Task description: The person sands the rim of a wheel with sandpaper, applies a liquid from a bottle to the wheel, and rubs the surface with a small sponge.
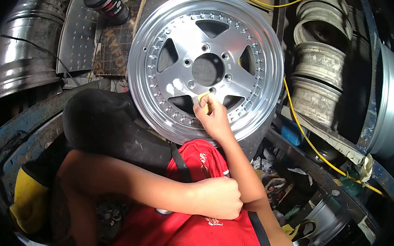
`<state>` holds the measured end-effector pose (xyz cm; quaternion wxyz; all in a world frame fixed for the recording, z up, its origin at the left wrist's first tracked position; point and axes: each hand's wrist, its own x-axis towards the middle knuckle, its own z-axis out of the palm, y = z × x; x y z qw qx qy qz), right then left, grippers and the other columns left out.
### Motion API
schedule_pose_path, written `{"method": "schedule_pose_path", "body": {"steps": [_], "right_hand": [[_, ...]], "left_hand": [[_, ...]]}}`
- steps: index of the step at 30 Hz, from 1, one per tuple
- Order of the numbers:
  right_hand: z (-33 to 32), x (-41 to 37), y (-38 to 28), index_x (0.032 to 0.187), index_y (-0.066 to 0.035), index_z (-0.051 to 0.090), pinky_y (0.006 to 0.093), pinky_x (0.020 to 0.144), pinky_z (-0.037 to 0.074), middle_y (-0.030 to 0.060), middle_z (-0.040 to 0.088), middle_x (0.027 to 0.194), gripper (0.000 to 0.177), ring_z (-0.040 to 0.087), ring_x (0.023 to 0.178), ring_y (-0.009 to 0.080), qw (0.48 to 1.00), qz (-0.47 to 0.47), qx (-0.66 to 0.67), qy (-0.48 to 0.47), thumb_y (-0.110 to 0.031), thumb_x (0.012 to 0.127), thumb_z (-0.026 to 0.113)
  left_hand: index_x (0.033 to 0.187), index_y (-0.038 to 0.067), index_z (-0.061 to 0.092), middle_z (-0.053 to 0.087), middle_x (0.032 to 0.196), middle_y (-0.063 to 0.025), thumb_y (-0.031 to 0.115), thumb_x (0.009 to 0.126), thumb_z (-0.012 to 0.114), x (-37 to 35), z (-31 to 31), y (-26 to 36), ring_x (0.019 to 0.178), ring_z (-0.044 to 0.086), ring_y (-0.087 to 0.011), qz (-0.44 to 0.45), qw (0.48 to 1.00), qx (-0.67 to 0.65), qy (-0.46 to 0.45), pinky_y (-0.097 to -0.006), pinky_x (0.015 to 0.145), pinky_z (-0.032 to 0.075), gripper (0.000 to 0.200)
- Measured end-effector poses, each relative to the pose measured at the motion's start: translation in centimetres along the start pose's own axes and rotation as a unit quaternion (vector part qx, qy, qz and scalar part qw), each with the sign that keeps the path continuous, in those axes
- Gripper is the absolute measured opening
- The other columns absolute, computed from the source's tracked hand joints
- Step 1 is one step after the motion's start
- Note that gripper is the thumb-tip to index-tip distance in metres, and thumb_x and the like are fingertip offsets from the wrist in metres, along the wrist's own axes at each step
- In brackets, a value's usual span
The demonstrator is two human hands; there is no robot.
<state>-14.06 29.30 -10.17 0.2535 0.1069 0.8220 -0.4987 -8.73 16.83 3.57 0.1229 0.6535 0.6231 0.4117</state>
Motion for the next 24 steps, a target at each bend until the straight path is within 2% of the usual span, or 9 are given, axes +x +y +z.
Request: {"method": "schedule_pose_path", "body": {"steps": [1, 4, 5, 8, 14, 17, 20, 21, 24], "right_hand": [[-0.2, -0.1, -0.1, 0.107, -0.007, 0.065, 0.0398, 0.068, 0.054, 0.0115, 0.068, 0.089, 0.017, 0.066, 0.074, 0.0274, 0.985, -0.055, -0.161, 0.023, -0.019, 0.095, 0.069], [0.0, 0.6, 0.1, 0.116, -0.011, 0.066, 0.0446, 0.071, 0.055, 0.0144, 0.069, 0.092, 0.027, 0.068, 0.08, 0.0363, 0.93, -0.227, -0.278, 0.081, -0.017, 0.091, 0.072], [0.0, 0.7, -0.4, 0.116, -0.012, 0.07, 0.0443, 0.07, 0.056, 0.0117, 0.072, 0.094, 0.026, 0.07, 0.083, 0.0362, 0.921, -0.224, -0.313, 0.07, -0.017, 0.091, 0.073], [0.2, 1.6, -0.5, 0.112, -0.014, 0.074, 0.043, 0.064, 0.056, 0.0099, 0.073, 0.091, 0.022, 0.072, 0.077, 0.0331, 0.88, -0.236, -0.41, 0.038, -0.02, 0.091, 0.073], [0.5, 2.8, 0.2, 0.11, -0.018, 0.078, 0.0429, 0.056, 0.054, 0.0068, 0.073, 0.084, 0.022, 0.071, 0.068, 0.029, 0.877, -0.246, -0.412, 0.014, -0.025, 0.091, 0.073], [-0.6, 2.8, 0.0, 0.11, -0.018, 0.078, 0.0419, 0.056, 0.054, 0.007, 0.073, 0.085, 0.021, 0.072, 0.07, 0.028, 0.871, -0.238, -0.429, -0.007, -0.025, 0.091, 0.072], [0.1, 2.9, -0.7, 0.11, -0.019, 0.078, 0.0412, 0.056, 0.054, 0.0064, 0.072, 0.083, 0.021, 0.072, 0.069, 0.0284, 0.869, -0.241, -0.432, 0.021, -0.024, 0.09, 0.072], [0.6, 2.9, 0.3, 0.115, -0.022, 0.077, 0.0419, 0.059, 0.054, 0.0059, 0.07, 0.08, 0.024, 0.071, 0.07, 0.029, 0.857, -0.236, -0.458, 0.018, -0.019, 0.094, 0.066], [-0.7, 2.7, -0.7, 0.117, -0.022, 0.076, 0.0419, 0.059, 0.055, 0.0059, 0.07, 0.082, 0.026, 0.071, 0.069, 0.0287, 0.853, -0.226, -0.47, -0.029, -0.018, 0.094, 0.066]], "left_hand": [[0.069, 0.014, 0.075, 0.072, 0.067, 0.0007, 0.018, 0.08, 0.07, 0.1, 0.0, 0.0, 0.068, 0.073, -0.0201, 0.001, 1.0, 0.001, -0.007, -0.0353, 0.053, 0.05, 0.012], [0.076, 0.016, 0.078, 0.074, 0.074, 0.0019, 0.018, 0.083, 0.071, 0.6, -0.2, 0.2, 0.076, 0.074, -0.0196, 0.001, 0.999, 0.003, -0.054, -0.0347, 0.056, 0.051, 0.01], [0.079, 0.017, 0.08, 0.076, 0.078, 0.0025, 0.018, 0.084, 0.071, 0.7, -0.2, 0.2, 0.079, 0.074, -0.0193, 0.001, 0.997, 0.004, -0.074, -0.0344, 0.057, 0.051, 0.01], [0.078, 0.017, 0.08, 0.075, 0.078, 0.0024, 0.018, 0.084, 0.071, 0.6, 0.1, 0.2, 0.079, 0.074, -0.0194, -0.002, 0.998, 0.006, -0.056, -0.0341, 0.057, 0.051, 0.011], [0.078, 0.016, 0.08, 0.076, 0.079, 0.0017, 0.017, 0.083, 0.071, 0.7, -0.3, 0.3, 0.078, 0.074, -0.0198, -0.001, 0.997, 0.009, -0.071, -0.0344, 0.056, 0.05, 0.01], [0.078, 0.015, 0.08, 0.076, 0.078, 0.0015, 0.017, 0.083, 0.071, 0.7, -1.0, 0.0, 0.078, 0.074, -0.02, -0.003, 0.998, -0.003, -0.07, -0.0346, 0.056, 0.05, 0.01], [0.069, 0.011, 0.075, 0.072, 0.069, -0.002, 0.016, 0.08, 0.07, 0.3, -0.8, -0.1, 0.068, 0.072, -0.0214, -0.008, 1.0, 0.002, -0.017, -0.036, 0.054, 0.051, 0.013], [0.069, 0.011, 0.075, 0.072, 0.07, -0.002, 0.016, 0.08, 0.07, 0.3, -0.8, -0.1, 0.068, 0.072, -0.0214, -0.003, 1.0, -0.004, -0.018, -0.0358, 0.054, 0.051, 0.013], [0.072, 0.012, 0.076, 0.073, 0.072, -0.001, 0.017, 0.081, 0.071, 0.2, -1.2, -0.4, 0.071, 0.072, -0.0207, -0.009, 0.999, -0.007, -0.038, -0.0354, 0.055, 0.05, 0.011]]}}
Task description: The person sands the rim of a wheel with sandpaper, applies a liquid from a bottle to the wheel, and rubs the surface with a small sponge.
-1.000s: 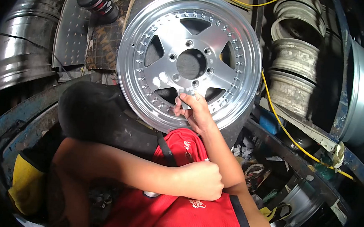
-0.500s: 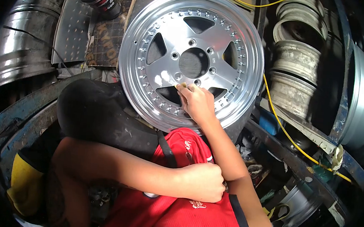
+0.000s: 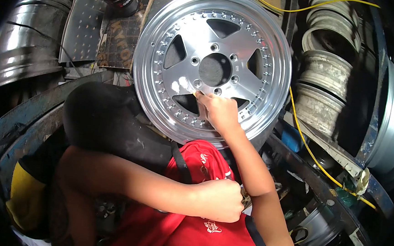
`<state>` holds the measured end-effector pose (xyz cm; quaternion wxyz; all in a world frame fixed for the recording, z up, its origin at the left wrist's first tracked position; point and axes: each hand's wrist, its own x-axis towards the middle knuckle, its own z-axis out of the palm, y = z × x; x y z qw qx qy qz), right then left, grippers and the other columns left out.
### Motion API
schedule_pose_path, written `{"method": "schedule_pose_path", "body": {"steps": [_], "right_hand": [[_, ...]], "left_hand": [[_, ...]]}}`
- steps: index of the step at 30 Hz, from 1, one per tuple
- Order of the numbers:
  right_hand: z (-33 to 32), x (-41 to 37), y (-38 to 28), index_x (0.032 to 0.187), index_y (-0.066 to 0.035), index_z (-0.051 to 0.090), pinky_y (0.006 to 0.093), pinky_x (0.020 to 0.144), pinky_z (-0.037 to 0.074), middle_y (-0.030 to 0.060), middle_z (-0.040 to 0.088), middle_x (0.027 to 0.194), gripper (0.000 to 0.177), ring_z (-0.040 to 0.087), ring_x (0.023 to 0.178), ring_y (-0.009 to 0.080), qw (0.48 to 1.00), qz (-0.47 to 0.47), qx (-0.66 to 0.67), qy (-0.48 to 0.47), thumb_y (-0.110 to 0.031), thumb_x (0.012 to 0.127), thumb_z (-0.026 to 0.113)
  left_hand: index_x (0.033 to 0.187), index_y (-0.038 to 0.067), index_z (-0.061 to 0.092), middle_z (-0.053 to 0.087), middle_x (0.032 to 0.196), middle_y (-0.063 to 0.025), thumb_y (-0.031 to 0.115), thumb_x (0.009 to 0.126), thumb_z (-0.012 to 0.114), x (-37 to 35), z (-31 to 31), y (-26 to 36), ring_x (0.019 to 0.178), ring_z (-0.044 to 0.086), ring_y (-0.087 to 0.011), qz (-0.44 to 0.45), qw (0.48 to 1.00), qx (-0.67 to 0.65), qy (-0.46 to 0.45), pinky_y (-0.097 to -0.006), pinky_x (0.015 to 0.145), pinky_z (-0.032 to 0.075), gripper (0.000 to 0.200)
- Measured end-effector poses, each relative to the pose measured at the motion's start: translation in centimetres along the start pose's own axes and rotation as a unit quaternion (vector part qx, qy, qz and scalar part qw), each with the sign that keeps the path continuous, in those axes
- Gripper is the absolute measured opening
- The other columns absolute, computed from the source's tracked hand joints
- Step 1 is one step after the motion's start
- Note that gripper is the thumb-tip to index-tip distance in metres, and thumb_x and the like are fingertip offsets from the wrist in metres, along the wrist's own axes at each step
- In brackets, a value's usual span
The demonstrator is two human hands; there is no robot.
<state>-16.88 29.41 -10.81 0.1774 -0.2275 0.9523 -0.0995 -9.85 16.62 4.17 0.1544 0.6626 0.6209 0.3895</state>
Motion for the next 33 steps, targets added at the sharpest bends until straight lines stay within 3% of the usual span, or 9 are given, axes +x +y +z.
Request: {"method": "schedule_pose_path", "body": {"steps": [8, 12, 16, 18, 20, 21, 24, 28, 33], "right_hand": [[-0.7, 1.0, 0.0, 0.112, -0.02, 0.077, 0.0408, 0.059, 0.054, 0.0052, 0.07, 0.082, 0.023, 0.07, 0.07, 0.0285, 0.999, -0.031, 0.014, -0.01, -0.016, 0.092, 0.067], [-0.4, -0.2, 0.1, 0.113, -0.024, 0.078, 0.0419, 0.06, 0.055, 0.0051, 0.072, 0.085, 0.024, 0.069, 0.07, 0.0291, 0.999, 0.011, 0.028, -0.03, -0.017, 0.092, 0.068], [1.0, 0.2, -0.2, 0.116, -0.024, 0.078, 0.0424, 0.063, 0.055, 0.0054, 0.071, 0.082, 0.025, 0.069, 0.072, 0.0329, 0.996, 0.028, 0.073, 0.049, -0.02, 0.093, 0.069], [0.6, 0.0, 0.0, 0.116, -0.017, 0.076, 0.0364, 0.062, 0.055, 0.0078, 0.073, 0.085, 0.024, 0.071, 0.071, 0.029, 0.986, 0.045, 0.131, 0.093, -0.018, 0.093, 0.071], [1.6, -1.2, 0.2, 0.116, -0.014, 0.076, 0.0341, 0.064, 0.055, 0.0107, 0.074, 0.089, 0.024, 0.072, 0.07, 0.0255, 0.945, 0.102, 0.269, 0.155, -0.013, 0.092, 0.073], [2.2, -1.9, 0.8, 0.117, -0.006, 0.073, 0.0298, 0.067, 0.055, 0.0108, 0.077, 0.091, 0.026, 0.071, 0.069, 0.0156, 0.925, 0.156, 0.323, 0.124, -0.009, 0.092, 0.076], [0.2, -2.5, -0.5, 0.118, -0.003, 0.07, 0.0272, 0.065, 0.054, 0.0054, 0.075, 0.092, 0.028, 0.068, 0.074, 0.0095, 0.789, 0.284, 0.543, 0.052, -0.011, 0.092, 0.077], [1.4, -2.6, -0.6, 0.12, -0.005, 0.069, 0.0229, 0.066, 0.052, 0.0017, 0.072, 0.097, 0.031, 0.066, 0.08, 0.0079, 0.687, 0.294, 0.664, 0.041, -0.01, 0.091, 0.078], [0.8, -2.0, -1.5, 0.122, -0.005, 0.069, 0.0277, 0.08, 0.052, 0.0014, 0.071, 0.1, 0.028, 0.066, 0.09, 0.0098, 0.63, 0.26, 0.729, 0.057, -0.014, 0.096, 0.07]], "left_hand": [[0.078, 0.016, 0.08, 0.075, 0.076, 0.0022, 0.019, 0.082, 0.072, 0.6, 0.2, 0.0, 0.077, 0.074, -0.019, 0.002, 0.999, -0.002, -0.04, -0.0346, 0.056, 0.049, 0.009], [0.069, 0.012, 0.075, 0.073, 0.07, -0.0016, 0.017, 0.079, 0.071, 0.3, 0.9, 0.1, 0.07, 0.072, -0.0218, 0.011, 1.0, -0.002, -0.011, -0.0363, 0.055, 0.051, 0.011], [0.068, 0.012, 0.075, 0.073, 0.069, -0.0015, 0.017, 0.078, 0.071, 0.2, 1.4, 0.4, 0.068, 0.072, -0.0212, 0.018, 1.0, -0.012, 0.011, -0.036, 0.054, 0.05, 0.012], [0.068, 0.012, 0.075, 0.072, 0.068, -0.0014, 0.018, 0.078, 0.071, 0.1, 1.2, -0.1, 0.067, 0.071, -0.0209, 0.021, 1.0, -0.002, 0.017, -0.0357, 0.053, 0.049, 0.012], [0.067, 0.012, 0.074, 0.072, 0.066, -0.0013, 0.018, 0.078, 0.071, 0.1, 1.1, 0.1, 0.065, 0.071, -0.0206, 0.013, 1.0, -0.004, 0.01, -0.0354, 0.052, 0.049, 0.013], [0.067, 0.013, 0.074, 0.072, 0.066, -0.0011, 0.018, 0.078, 0.071, 0.0, 1.4, 0.3, 0.065, 0.071, -0.0206, 0.01, 1.0, -0.004, 0.018, -0.0354, 0.051, 0.048, 0.013], [0.067, 0.013, 0.074, 0.071, 0.065, -0.0008, 0.018, 0.078, 0.071, 0.2, 2.1, 0.5, 0.065, 0.071, -0.0206, 0.017, 0.999, -0.001, 0.032, -0.0353, 0.05, 0.048, 0.012], [0.068, 0.013, 0.075, 0.072, 0.066, -0.0006, 0.018, 0.079, 0.071, 0.2, 1.7, 0.2, 0.066, 0.072, -0.0203, 0.014, 0.999, -0.005, 0.028, -0.0354, 0.051, 0.048, 0.012], [0.069, 0.014, 0.076, 0.072, 0.067, -0.0006, 0.019, 0.079, 0.07, 0.0, 1.9, 0.3, 0.067, 0.072, -0.02, 0.019, 0.999, 0.0, 0.035, -0.0351, 0.051, 0.049, 0.012]]}}
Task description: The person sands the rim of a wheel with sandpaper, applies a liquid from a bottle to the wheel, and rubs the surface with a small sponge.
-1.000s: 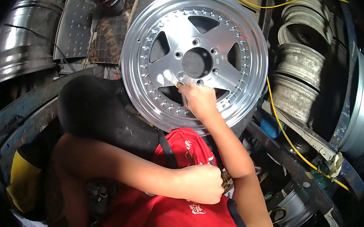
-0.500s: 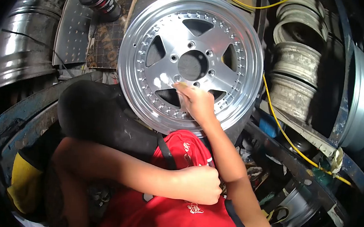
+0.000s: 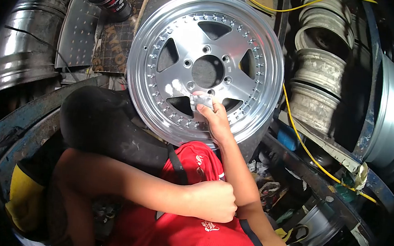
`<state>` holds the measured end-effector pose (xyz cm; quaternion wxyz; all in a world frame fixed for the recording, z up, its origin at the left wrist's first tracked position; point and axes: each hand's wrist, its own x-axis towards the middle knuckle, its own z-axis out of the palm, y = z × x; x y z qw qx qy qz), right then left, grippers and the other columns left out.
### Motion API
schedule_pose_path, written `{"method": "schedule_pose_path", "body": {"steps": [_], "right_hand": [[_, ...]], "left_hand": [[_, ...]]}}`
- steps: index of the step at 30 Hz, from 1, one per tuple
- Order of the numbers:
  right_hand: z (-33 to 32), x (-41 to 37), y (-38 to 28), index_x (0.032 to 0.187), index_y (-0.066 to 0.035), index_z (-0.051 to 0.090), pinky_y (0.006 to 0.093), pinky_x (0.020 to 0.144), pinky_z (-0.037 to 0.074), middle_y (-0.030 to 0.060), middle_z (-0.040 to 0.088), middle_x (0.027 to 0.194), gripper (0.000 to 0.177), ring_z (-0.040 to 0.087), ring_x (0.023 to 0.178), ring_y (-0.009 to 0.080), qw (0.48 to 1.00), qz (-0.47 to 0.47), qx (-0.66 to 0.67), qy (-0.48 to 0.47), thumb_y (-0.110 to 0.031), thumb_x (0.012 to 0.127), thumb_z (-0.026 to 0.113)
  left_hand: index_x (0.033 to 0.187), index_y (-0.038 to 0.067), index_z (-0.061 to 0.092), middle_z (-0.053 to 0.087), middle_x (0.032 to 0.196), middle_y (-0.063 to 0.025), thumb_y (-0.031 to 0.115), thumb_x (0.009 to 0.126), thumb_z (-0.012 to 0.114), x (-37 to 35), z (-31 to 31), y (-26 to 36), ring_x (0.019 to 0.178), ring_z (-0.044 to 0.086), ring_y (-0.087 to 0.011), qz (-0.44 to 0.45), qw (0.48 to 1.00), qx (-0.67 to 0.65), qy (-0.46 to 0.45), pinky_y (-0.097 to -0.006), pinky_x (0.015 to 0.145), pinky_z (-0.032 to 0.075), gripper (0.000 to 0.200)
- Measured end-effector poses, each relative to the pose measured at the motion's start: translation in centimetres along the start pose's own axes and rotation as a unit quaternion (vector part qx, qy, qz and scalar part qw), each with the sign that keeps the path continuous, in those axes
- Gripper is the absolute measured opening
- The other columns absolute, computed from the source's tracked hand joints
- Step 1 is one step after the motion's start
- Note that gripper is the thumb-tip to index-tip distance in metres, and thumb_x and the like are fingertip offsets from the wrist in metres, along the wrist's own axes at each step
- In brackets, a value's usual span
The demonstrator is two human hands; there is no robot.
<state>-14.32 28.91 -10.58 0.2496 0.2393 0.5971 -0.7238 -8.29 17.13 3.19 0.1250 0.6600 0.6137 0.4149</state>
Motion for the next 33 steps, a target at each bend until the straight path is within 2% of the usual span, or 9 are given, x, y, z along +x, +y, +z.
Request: {"method": "schedule_pose_path", "body": {"steps": [5, 8, 9, 11, 12, 18, 22, 28, 33], "right_hand": [[-1.9, 0.3, 0.7, 0.123, -0.005, 0.066, 0.0318, 0.083, 0.054, 0.0067, 0.07, 0.112, 0.027, 0.067, 0.095, 0.0137, 0.995, 0.038, 0.014, -0.087, -0.015, 0.099, 0.063], [-1.1, 0.1, 0.7, 0.117, -0.004, 0.065, 0.0367, 0.083, 0.055, 0.0124, 0.07, 0.116, 0.023, 0.07, 0.095, 0.0239, 0.989, 0.02, -0.148, 0.016, -0.016, 0.098, 0.063], [-0.9, 0.1, 0.3, 0.117, -0.004, 0.065, 0.038, 0.083, 0.054, 0.0137, 0.07, 0.115, 0.023, 0.069, 0.094, 0.0275, 0.954, -0.059, -0.292, 0.011, -0.017, 0.098, 0.064], [-1.1, 0.3, -0.5, 0.117, -0.003, 0.064, 0.0407, 0.082, 0.054, 0.0163, 0.07, 0.113, 0.025, 0.068, 0.094, 0.0347, 0.807, -0.21, -0.552, 0.0, -0.018, 0.097, 0.066], [-1.5, 0.7, -0.4, 0.122, -0.004, 0.065, 0.0434, 0.083, 0.053, 0.0189, 0.067, 0.108, 0.031, 0.065, 0.097, 0.0409, 0.783, -0.255, -0.567, -0.013, -0.018, 0.095, 0.07], [-0.6, 1.5, -1.1, 0.111, -0.009, 0.074, 0.0446, 0.077, 0.055, 0.0148, 0.07, 0.096, 0.02, 0.068, 0.09, 0.0374, 0.755, -0.272, -0.596, -0.042, -0.019, 0.093, 0.071], [-0.8, 2.1, -2.3, 0.107, -0.013, 0.077, 0.0465, 0.068, 0.055, 0.0121, 0.071, 0.087, 0.019, 0.07, 0.079, 0.036, 0.697, -0.232, -0.674, -0.08, -0.025, 0.093, 0.071], [-1.8, 3.4, -2.3, 0.094, -0.012, 0.076, 0.0471, 0.066, 0.053, 0.0125, 0.07, 0.084, 0.013, 0.069, 0.077, 0.0356, 0.686, -0.223, -0.684, -0.11, -0.024, 0.093, 0.071], [-1.8, 3.7, -1.7, 0.092, -0.009, 0.074, 0.0468, 0.065, 0.051, 0.0138, 0.068, 0.081, 0.013, 0.067, 0.076, 0.0375, 0.715, -0.257, -0.645, -0.085, -0.022, 0.093, 0.072]], "left_hand": [[0.069, 0.014, 0.076, 0.072, 0.066, -0.0006, 0.019, 0.078, 0.071, 0.1, -0.1, 0.1, 0.066, 0.072, -0.0199, -0.003, 1.0, 0.002, 0.005, -0.0352, 0.052, 0.049, 0.012], [0.069, 0.013, 0.076, 0.072, 0.066, -0.0007, 0.019, 0.078, 0.071, 0.1, 0.0, 0.1, 0.066, 0.072, -0.0201, -0.005, 1.0, -0.002, 0.02, -0.0354, 0.052, 0.049, 0.012], [0.069, 0.013, 0.076, 0.072, 0.066, -0.0008, 0.019, 0.078, 0.071, 0.0, 0.0, 0.1, 0.066, 0.072, -0.0202, -0.006, 1.0, -0.003, 0.016, -0.0353, 0.052, 0.05, 0.012], [0.069, 0.012, 0.076, 0.072, 0.066, -0.001, 0.019, 0.077, 0.071, 0.0, 0.0, 0.1, 0.066, 0.072, -0.0204, -0.007, 1.0, -0.006, 0.01, -0.0353, 0.052, 0.05, 0.012], [0.069, 0.012, 0.076, 0.072, 0.066, -0.0011, 0.019, 0.077, 0.072, 0.0, 0.0, 0.1, 0.066, 0.072, -0.0206, -0.007, 1.0, -0.007, 0.015, -0.0352, 0.053, 0.05, 0.012], [0.07, 0.011, 0.076, 0.072, 0.067, -0.0016, 0.019, 0.077, 0.072, 0.0, -0.6, 0.1, 0.068, 0.072, -0.0208, -0.012, 1.0, -0.006, 0.011, -0.0353, 0.054, 0.051, 0.012], [0.069, 0.011, 0.075, 0.072, 0.068, -0.0017, 0.018, 0.078, 0.071, 0.0, -0.5, 0.1, 0.069, 0.072, -0.021, -0.012, 1.0, 0.0, 0.005, -0.0355, 0.054, 0.051, 0.012], [0.067, 0.012, 0.074, 0.071, 0.067, -0.0009, 0.017, 0.078, 0.071, 0.2, -1.3, 0.0, 0.068, 0.072, -0.0208, -0.003, 0.999, 0.016, -0.032, -0.0358, 0.053, 0.049, 0.013], [0.075, 0.016, 0.078, 0.075, 0.076, 0.0033, 0.019, 0.082, 0.072, 0.5, -1.3, 0.2, 0.075, 0.073, -0.0179, -0.011, 0.998, 0.017, -0.058, -0.0336, 0.054, 0.045, 0.01]]}}
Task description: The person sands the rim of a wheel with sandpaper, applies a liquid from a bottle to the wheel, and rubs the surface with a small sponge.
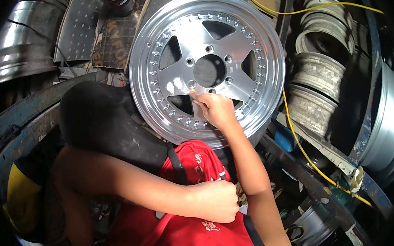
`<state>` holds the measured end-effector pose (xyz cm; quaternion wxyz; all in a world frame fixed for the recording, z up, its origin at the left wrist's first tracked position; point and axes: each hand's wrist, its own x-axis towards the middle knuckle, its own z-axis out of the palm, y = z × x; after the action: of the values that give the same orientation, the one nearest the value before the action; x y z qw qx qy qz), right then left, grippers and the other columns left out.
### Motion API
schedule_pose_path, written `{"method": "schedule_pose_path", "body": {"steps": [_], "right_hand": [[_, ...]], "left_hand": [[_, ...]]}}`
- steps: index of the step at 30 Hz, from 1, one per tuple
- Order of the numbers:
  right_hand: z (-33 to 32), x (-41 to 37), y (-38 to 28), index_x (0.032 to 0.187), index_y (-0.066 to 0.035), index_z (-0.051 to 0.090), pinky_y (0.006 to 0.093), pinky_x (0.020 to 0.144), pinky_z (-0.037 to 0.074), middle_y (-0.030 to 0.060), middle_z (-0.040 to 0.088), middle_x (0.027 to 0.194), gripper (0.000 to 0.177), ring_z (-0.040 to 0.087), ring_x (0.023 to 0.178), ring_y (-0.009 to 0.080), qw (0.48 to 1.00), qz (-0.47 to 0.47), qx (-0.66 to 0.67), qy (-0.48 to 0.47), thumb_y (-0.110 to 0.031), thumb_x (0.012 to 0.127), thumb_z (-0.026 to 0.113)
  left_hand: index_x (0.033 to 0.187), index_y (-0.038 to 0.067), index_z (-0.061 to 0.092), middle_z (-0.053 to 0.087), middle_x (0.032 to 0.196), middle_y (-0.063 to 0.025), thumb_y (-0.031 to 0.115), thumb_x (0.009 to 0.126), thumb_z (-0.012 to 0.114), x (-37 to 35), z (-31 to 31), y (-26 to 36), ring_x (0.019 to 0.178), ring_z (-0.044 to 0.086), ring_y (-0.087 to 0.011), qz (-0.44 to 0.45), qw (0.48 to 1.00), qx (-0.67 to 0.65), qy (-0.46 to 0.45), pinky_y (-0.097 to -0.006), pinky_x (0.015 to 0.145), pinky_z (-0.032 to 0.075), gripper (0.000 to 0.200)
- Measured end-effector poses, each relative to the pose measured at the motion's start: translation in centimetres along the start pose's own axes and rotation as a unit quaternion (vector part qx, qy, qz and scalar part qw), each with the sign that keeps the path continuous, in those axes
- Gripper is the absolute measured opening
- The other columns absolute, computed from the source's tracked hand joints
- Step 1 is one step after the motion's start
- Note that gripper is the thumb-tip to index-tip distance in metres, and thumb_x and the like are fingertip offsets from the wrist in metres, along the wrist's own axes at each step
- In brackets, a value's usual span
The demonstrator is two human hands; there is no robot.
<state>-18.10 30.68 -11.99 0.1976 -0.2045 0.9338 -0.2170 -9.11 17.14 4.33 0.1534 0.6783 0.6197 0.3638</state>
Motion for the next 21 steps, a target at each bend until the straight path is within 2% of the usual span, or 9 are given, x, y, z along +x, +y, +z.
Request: {"method": "schedule_pose_path", "body": {"steps": [2, 3, 6, 7, 10, 14, 15, 18, 21], "right_hand": [[-0.8, 0.4, -0.6, 0.094, -0.012, 0.077, 0.0475, 0.067, 0.053, 0.0142, 0.072, 0.083, 0.013, 0.069, 0.078, 0.0368, 0.997, 0.047, -0.022, -0.053, -0.025, 0.093, 0.071], [0.0, 0.4, 0.0, 0.094, -0.015, 0.078, 0.0478, 0.066, 0.053, 0.0139, 0.071, 0.082, 0.012, 0.069, 0.077, 0.0374, 0.999, 0.04, 0.014, -0.027, -0.026, 0.093, 0.072], [-0.6, -0.1, -0.7, 0.092, -0.009, 0.074, 0.0467, 0.066, 0.051, 0.0133, 0.069, 0.084, 0.013, 0.067, 0.076, 0.0377, 0.999, 0.045, -0.017, -0.022, -0.022, 0.092, 0.073], [-0.9, 0.1, -0.9, 0.091, -0.009, 0.073, 0.0467, 0.066, 0.052, 0.0129, 0.069, 0.084, 0.011, 0.067, 0.077, 0.0376, 0.996, 0.043, -0.052, -0.05, -0.02, 0.092, 0.072], [0.7, 0.1, -1.4, 0.089, -0.009, 0.074, 0.0477, 0.066, 0.052, 0.0129, 0.068, 0.083, 0.011, 0.067, 0.077, 0.0374, 0.999, 0.007, 0.01, 0.041, -0.019, 0.092, 0.071], [-1.2, 0.4, -1.5, 0.095, -0.013, 0.076, 0.0463, 0.066, 0.052, 0.0111, 0.069, 0.083, 0.009, 0.067, 0.077, 0.0355, 0.993, 0.029, -0.096, -0.058, -0.017, 0.093, 0.069], [-0.9, 0.4, -1.4, 0.101, -0.014, 0.076, 0.0456, 0.066, 0.053, 0.0102, 0.07, 0.084, 0.012, 0.067, 0.077, 0.0355, 0.994, 0.007, -0.1, -0.039, -0.021, 0.094, 0.069], [0.2, -0.2, -0.6, 0.105, -0.017, 0.077, 0.0464, 0.066, 0.053, 0.0102, 0.07, 0.085, 0.016, 0.068, 0.077, 0.0358, 0.999, -0.016, -0.029, 0.009, -0.016, 0.092, 0.068], [-0.4, 0.3, -2.1, 0.117, -0.022, 0.076, 0.0453, 0.066, 0.055, 0.0091, 0.069, 0.084, 0.034, 0.069, 0.074, 0.0335, 0.994, -0.018, -0.107, -0.009, -0.009, 0.087, 0.066]], "left_hand": [[0.076, 0.016, 0.079, 0.075, 0.077, 0.0031, 0.019, 0.083, 0.072, 0.2, -0.2, -0.1, 0.077, 0.073, -0.0182, 0.0, 1.0, 0.004, -0.013, -0.0336, 0.055, 0.047, 0.01], [0.077, 0.016, 0.079, 0.076, 0.078, 0.0031, 0.019, 0.083, 0.072, 0.2, -0.2, 0.1, 0.077, 0.073, -0.0183, 0.002, 1.0, 0.001, -0.018, -0.0336, 0.055, 0.047, 0.01], [0.079, 0.016, 0.08, 0.076, 0.079, 0.003, 0.019, 0.084, 0.072, 0.1, -0.4, -0.1, 0.079, 0.074, -0.0186, 0.002, 1.0, 0.005, -0.025, -0.0337, 0.056, 0.048, 0.009], [0.08, 0.016, 0.08, 0.076, 0.08, 0.003, 0.019, 0.084, 0.072, 0.1, -0.5, -0.2, 0.079, 0.074, -0.0187, 0.0, 1.0, 0.004, -0.022, -0.0338, 0.057, 0.048, 0.009], [0.074, 0.013, 0.077, 0.073, 0.073, 0.0003, 0.017, 0.08, 0.072, -0.1, 0.0, 0.0, 0.073, 0.073, -0.0204, 0.001, 1.0, -0.006, 0.013, -0.0349, 0.056, 0.051, 0.009], [0.071, 0.012, 0.076, 0.072, 0.07, -0.0008, 0.016, 0.078, 0.072, -0.2, -0.2, -0.2, 0.071, 0.072, -0.0211, 0.009, 1.0, 0.001, 0.021, -0.0352, 0.056, 0.052, 0.009], [0.071, 0.012, 0.076, 0.072, 0.07, -0.0008, 0.016, 0.078, 0.072, -0.2, -0.1, 0.0, 0.071, 0.072, -0.021, 0.008, 1.0, -0.005, 0.022, -0.0351, 0.056, 0.052, 0.009], [0.071, 0.012, 0.076, 0.072, 0.07, -0.0005, 0.016, 0.078, 0.072, -0.3, 0.0, -0.2, 0.071, 0.072, -0.0206, 0.01, 0.999, -0.003, 0.031, -0.035, 0.055, 0.051, 0.009], [0.07, 0.012, 0.076, 0.072, 0.07, -0.0001, 0.016, 0.078, 0.072, -0.3, 0.4, -0.2, 0.071, 0.072, -0.0203, -0.002, 0.999, 0.0, 0.039, -0.0349, 0.056, 0.051, 0.01]]}}
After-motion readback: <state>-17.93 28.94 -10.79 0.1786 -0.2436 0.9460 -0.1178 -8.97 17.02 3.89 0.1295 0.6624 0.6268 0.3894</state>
